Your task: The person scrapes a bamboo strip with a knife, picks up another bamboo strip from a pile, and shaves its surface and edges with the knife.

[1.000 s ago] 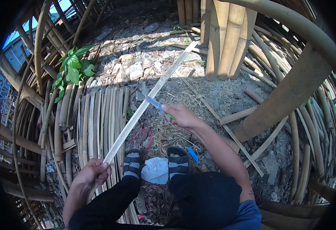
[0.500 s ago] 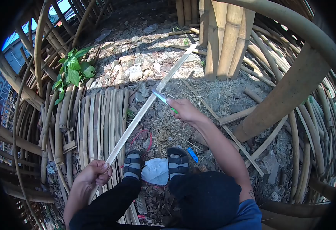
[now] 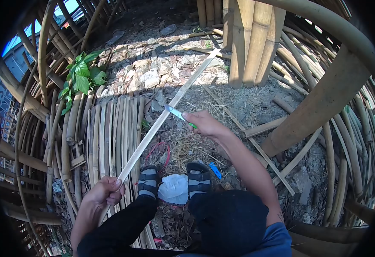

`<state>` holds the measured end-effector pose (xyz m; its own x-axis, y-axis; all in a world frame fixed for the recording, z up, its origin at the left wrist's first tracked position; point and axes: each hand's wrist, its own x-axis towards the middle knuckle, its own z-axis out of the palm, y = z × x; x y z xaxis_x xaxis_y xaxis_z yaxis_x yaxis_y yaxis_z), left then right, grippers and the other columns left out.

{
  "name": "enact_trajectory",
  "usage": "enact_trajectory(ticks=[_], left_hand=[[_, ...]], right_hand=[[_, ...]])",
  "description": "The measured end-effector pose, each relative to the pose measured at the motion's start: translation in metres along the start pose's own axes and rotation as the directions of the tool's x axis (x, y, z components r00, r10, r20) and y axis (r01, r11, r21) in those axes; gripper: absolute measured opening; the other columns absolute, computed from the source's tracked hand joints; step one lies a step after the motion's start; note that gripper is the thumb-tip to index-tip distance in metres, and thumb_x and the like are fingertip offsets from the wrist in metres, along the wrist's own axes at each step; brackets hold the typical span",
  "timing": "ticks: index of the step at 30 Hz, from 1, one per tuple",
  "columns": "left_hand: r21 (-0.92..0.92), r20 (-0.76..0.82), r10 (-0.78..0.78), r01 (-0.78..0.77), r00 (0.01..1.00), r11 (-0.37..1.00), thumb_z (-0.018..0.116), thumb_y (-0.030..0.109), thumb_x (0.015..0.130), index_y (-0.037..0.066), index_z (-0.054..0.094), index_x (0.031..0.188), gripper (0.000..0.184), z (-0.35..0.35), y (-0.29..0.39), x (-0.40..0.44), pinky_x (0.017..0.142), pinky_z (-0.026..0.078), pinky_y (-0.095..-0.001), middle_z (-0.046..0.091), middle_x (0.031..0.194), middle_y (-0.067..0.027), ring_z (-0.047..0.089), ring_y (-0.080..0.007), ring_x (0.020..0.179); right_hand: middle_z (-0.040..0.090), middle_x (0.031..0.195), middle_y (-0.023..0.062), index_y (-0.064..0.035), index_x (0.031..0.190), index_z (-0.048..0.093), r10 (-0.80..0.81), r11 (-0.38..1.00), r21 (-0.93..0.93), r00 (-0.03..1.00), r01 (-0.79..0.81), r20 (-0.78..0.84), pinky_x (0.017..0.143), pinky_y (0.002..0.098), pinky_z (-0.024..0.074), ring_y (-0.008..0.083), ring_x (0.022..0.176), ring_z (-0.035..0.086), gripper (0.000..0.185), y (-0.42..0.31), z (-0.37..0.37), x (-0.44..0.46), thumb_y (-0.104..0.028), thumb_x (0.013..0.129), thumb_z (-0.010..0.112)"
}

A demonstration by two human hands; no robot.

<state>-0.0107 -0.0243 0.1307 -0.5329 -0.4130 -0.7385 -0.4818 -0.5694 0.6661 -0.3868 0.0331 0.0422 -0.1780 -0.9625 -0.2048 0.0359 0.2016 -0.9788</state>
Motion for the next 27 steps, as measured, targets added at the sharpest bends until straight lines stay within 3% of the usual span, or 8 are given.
enact_trajectory(ticks=[4, 10, 14, 16, 20, 22, 24, 27], left_hand=[[-0.043, 0.012, -0.005, 0.006, 1.000, 0.999, 0.051, 0.028, 0.099, -0.002, 0.058, 0.075, 0.039, -0.006, -0.004, 0.002, 0.036, 0.021, -0.0238, 0.035, 0.049, 0.0011, 0.028, -0.0078, 0.038], [-0.119, 0.118, -0.083, 0.097, 0.990, 0.988, 0.047, 0.026, 0.101, -0.002, 0.059, 0.086, 0.034, -0.018, -0.012, 0.011, 0.035, 0.025, -0.0219, 0.041, 0.052, -0.0005, 0.032, -0.0065, 0.038], [-0.100, 0.220, 0.031, -0.010, 0.975, 0.995, 0.054, 0.025, 0.099, -0.001, 0.057, 0.091, 0.027, -0.012, -0.008, 0.012, 0.035, 0.029, -0.0215, 0.047, 0.055, -0.0010, 0.041, -0.0064, 0.039], [0.127, 0.148, 0.128, -0.147, 0.981, 0.981, 0.059, 0.025, 0.098, 0.001, 0.053, 0.095, 0.024, -0.009, -0.008, 0.014, 0.037, 0.031, -0.0208, 0.048, 0.057, 0.0012, 0.042, -0.0050, 0.040], [0.250, 0.114, 0.176, -0.200, 0.978, 0.948, 0.058, 0.027, 0.098, 0.005, 0.052, 0.096, 0.022, -0.004, -0.003, 0.012, 0.041, 0.034, -0.0212, 0.047, 0.057, 0.0041, 0.044, -0.0047, 0.045], [0.279, 0.091, 0.187, -0.206, 0.978, 0.938, 0.056, 0.027, 0.099, 0.004, 0.053, 0.100, 0.023, 0.000, -0.001, 0.011, 0.043, 0.034, -0.0221, 0.045, 0.058, 0.0053, 0.043, -0.0041, 0.048], [0.456, -0.035, 0.284, -0.237, 0.958, 0.858, 0.056, 0.027, 0.099, 0.001, 0.054, 0.106, 0.027, 0.006, 0.003, 0.012, 0.045, 0.033, -0.0225, 0.045, 0.059, 0.0061, 0.042, -0.0035, 0.050], [0.514, -0.079, 0.337, -0.251, 0.938, 0.820, 0.058, 0.025, 0.098, -0.001, 0.053, 0.111, 0.030, 0.007, 0.005, 0.017, 0.047, 0.034, -0.0222, 0.048, 0.065, 0.0052, 0.043, -0.0033, 0.053]], right_hand=[[0.039, 0.052, -0.0035, -0.0083, 0.068, 0.052, 0.041, 0.999, -0.010, 0.979, -0.044, -0.198, 0.042, 0.0243, 0.0219, 0.0063, 0.044, 0.031, 0.050, -0.004, -0.016, 0.013, -0.047, 0.098, 0.050], [0.036, 0.052, -0.0048, -0.0096, 0.071, 0.050, 0.117, 0.987, 0.129, 0.971, -0.091, -0.209, 0.039, 0.0233, 0.0206, 0.0054, 0.041, 0.029, 0.049, 0.002, -0.015, 0.008, -0.050, 0.099, 0.046], [0.035, 0.052, -0.0058, -0.0108, 0.073, 0.049, 0.091, 0.970, 0.240, 0.979, -0.046, -0.182, 0.038, 0.0227, 0.0209, 0.0048, 0.040, 0.028, 0.050, -0.001, 0.003, -0.001, -0.053, 0.100, 0.041], [0.035, 0.053, -0.0056, -0.0106, 0.077, 0.049, 0.072, 0.964, 0.266, 0.984, -0.027, -0.161, 0.038, 0.0224, 0.0214, 0.0048, 0.041, 0.028, 0.048, 0.003, 0.015, -0.004, -0.052, 0.100, 0.041], [0.039, 0.058, -0.0047, -0.0092, 0.084, 0.048, 0.020, 0.946, 0.323, 0.989, 0.029, -0.148, 0.038, 0.0214, 0.0253, 0.0045, 0.042, 0.032, 0.041, -0.010, 0.041, -0.024, -0.045, 0.102, 0.042], [0.044, 0.064, -0.0036, -0.0080, 0.087, 0.049, -0.092, 0.972, 0.216, 0.996, 0.093, -0.018, 0.044, 0.0207, 0.0315, 0.0044, 0.049, 0.038, 0.035, -0.015, 0.062, -0.038, -0.040, 0.102, 0.046], [0.046, 0.068, -0.0027, -0.0065, 0.089, 0.050, -0.216, 0.957, 0.250, 0.934, 0.146, 0.285, 0.050, 0.0207, 0.0353, 0.0043, 0.056, 0.042, 0.033, -0.006, 0.081, -0.049, -0.037, 0.101, 0.049], [0.047, 0.069, -0.0027, -0.0058, 0.086, 0.053, -0.217, 0.968, 0.219, 0.849, 0.122, 0.482, 0.052, 0.0212, 0.0350, 0.0041, 0.058, 0.041, 0.036, 0.004, 0.118, -0.055, -0.038, 0.102, 0.049]])
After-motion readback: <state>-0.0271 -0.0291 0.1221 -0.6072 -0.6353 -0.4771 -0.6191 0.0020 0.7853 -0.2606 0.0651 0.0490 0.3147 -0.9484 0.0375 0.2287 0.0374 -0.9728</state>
